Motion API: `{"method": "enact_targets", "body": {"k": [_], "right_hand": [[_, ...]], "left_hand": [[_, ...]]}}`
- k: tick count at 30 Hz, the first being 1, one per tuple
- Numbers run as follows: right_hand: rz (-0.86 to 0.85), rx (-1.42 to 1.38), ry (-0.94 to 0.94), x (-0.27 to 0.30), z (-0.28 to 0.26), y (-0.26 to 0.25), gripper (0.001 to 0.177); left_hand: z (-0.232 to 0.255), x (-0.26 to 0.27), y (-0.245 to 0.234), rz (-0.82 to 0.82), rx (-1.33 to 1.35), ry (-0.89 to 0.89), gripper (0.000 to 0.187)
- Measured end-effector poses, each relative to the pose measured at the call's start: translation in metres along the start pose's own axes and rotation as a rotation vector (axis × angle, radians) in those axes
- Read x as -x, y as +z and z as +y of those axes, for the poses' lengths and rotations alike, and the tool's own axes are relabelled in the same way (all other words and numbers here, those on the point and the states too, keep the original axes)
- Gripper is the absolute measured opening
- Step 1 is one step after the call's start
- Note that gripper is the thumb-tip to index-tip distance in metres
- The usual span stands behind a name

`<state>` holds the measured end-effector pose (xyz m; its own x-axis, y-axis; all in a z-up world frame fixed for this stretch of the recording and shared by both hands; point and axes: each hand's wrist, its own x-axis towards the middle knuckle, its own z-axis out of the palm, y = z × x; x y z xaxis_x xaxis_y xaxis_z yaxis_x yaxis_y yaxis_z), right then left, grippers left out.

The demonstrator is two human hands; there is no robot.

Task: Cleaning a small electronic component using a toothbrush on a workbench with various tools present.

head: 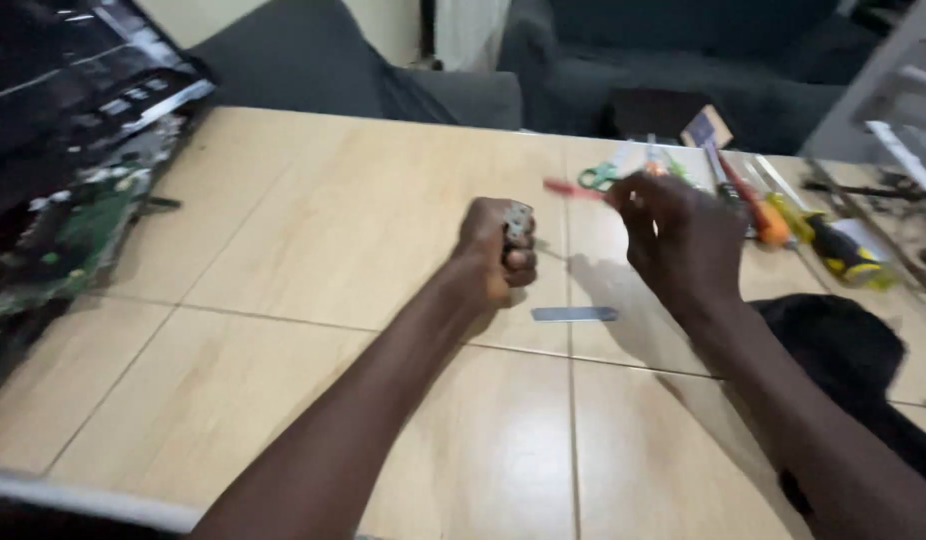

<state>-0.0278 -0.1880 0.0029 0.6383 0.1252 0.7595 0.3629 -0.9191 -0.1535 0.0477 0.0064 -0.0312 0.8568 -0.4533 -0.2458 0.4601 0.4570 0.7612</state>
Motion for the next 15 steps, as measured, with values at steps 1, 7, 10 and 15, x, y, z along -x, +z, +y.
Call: {"method": "enact_targets", "body": {"k": [1, 7, 10, 15], "right_hand": [[0.002, 0.015, 0.009, 0.007, -0.012, -0.010, 0.014], [-0.097, -0.429, -0.004, 0.013, -0.018, 0.016, 0.024], [0.095, -0.086, 0.012, 0.005, -0.021, -0.011, 0.005], [0.028, -0.117, -0.102, 0.003, 0.000, 0.002, 0.008]], "left_hand": [[-0.002, 0.007, 0.005, -0.015, -0.003, -0.010, 0.023], [-0.006, 0.020, 0.000, -0.006, -0.006, -0.007, 0.027], [-0.004, 0.001, 0.011, -0.099, -0.068, 0.051, 0.030], [-0.002, 0.007, -0.009, -0.071, -0.033, 0.136, 0.028]]}}
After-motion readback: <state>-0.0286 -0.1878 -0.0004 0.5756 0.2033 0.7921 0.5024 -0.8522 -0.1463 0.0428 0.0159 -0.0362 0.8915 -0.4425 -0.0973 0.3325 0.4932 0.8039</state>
